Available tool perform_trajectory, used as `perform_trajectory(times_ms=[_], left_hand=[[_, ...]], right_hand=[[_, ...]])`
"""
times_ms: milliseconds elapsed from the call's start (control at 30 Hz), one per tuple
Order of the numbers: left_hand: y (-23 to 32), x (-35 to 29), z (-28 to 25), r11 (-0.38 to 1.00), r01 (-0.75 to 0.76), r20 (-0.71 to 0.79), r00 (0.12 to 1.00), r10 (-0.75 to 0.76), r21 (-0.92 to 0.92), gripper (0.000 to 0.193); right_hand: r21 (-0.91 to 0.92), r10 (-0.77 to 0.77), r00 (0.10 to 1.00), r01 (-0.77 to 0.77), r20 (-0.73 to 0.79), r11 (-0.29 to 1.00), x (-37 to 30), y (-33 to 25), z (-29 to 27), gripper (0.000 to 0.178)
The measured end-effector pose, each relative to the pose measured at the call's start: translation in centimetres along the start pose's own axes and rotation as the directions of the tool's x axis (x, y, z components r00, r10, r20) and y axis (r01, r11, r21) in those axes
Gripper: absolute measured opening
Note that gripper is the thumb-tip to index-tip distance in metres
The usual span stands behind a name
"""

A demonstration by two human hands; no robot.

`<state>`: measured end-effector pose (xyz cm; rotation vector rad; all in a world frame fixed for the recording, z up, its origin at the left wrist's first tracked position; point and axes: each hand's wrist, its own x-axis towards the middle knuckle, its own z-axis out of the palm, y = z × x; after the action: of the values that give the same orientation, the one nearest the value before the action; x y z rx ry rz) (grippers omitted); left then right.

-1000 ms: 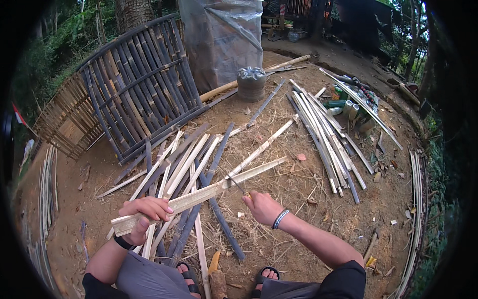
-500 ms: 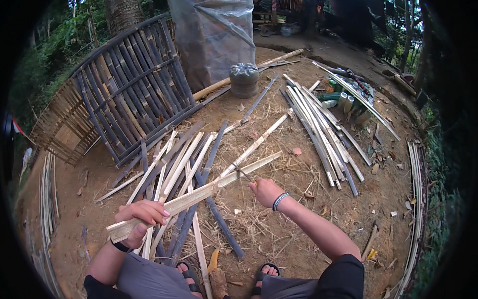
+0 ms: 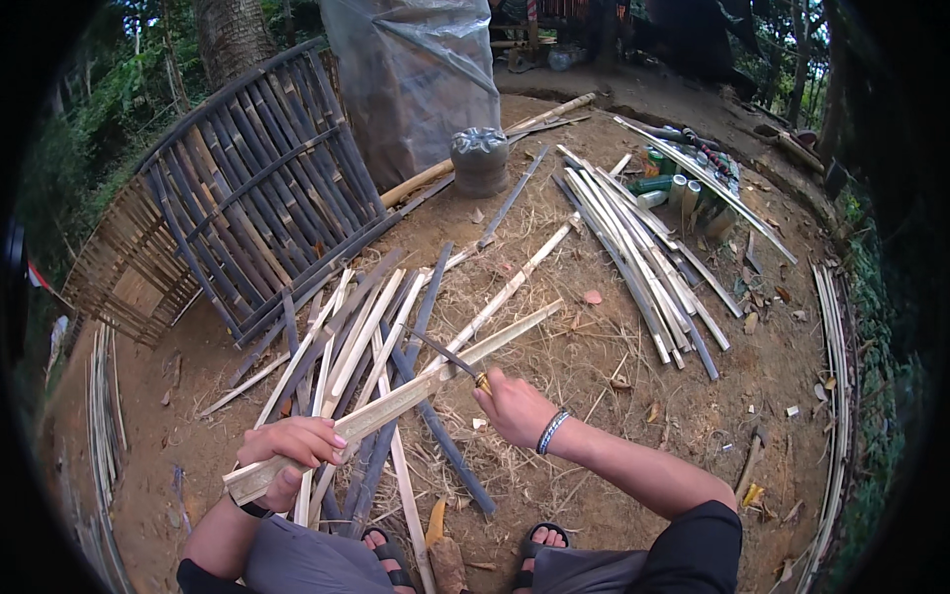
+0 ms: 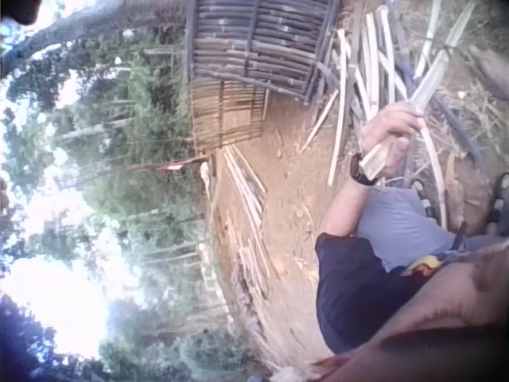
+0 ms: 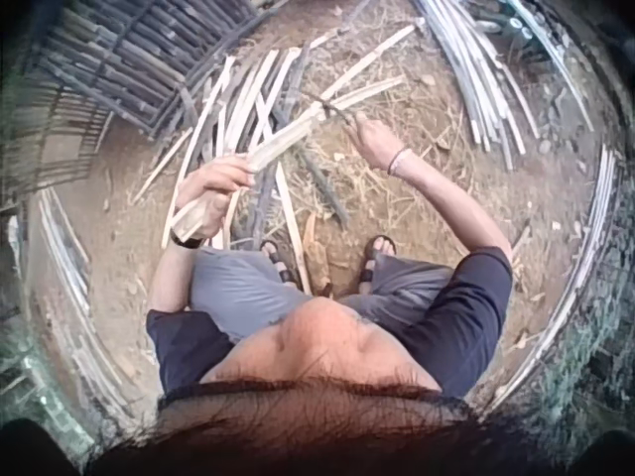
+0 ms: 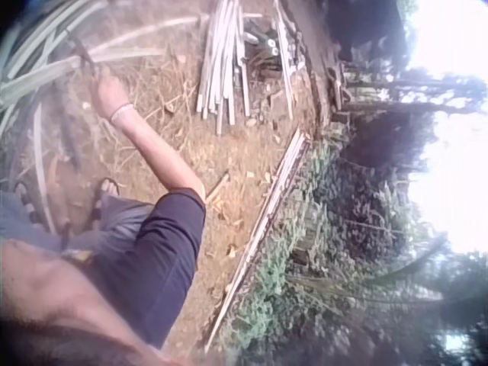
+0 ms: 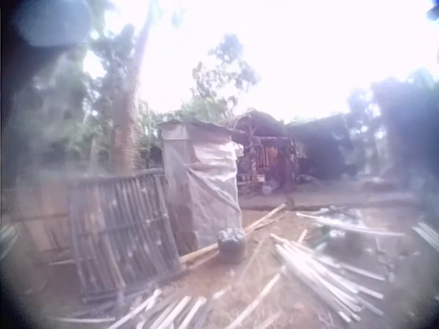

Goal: The person shaves strips of bamboo using a knife, holding the wood in one hand and drawing the blade toward them.

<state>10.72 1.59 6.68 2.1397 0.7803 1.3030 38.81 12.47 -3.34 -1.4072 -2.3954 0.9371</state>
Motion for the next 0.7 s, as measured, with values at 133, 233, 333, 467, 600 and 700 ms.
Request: perform_trajectory(times_ms=[133,233,333,467,600,700], left_hand=[[0.0,0.3,0.7,1.0,0.008,-0.001,1.0,-0.008,-0.001,0.033],[0.1,-0.1,-0.7,0.999,0.009,0.014,1.0,-0.01,0.042,0.032],[0.0,-0.2,-0.2,0.998,0.054,-0.013,0.998,-0.054,-0.02,0.03],[-0.2,0.3,0.1,0.998,0.052,-0.005,0.999,-0.052,-0.027,0.03],[0.3,-0.1,-0.1,0.997,0.076,0.018,0.997,-0.076,0.011,0.033],[0.1,0.1,0.3,0.995,0.098,-0.016,0.995,-0.098,0.007,0.034]], right_hand=[[-0.044,0.095,0.991,-0.1,-0.098,0.994,1.7,5.2,1.1,0.033],[0.022,0.039,0.998,-0.04,0.052,0.999,0.3,-0.1,0.8,0.035],[0.018,0.086,0.995,-0.087,0.04,0.996,1.4,1.9,1.0,0.035],[-0.059,0.13,0.991,-0.131,-0.02,0.99,2.0,6.6,1.7,0.034],[-0.001,0.108,0.99,-0.109,0.091,0.994,1.6,3.1,0.6,0.035],[0.0,0.209,0.978,-0.209,0.009,0.978,2.6,6.4,1.6,0.037]])
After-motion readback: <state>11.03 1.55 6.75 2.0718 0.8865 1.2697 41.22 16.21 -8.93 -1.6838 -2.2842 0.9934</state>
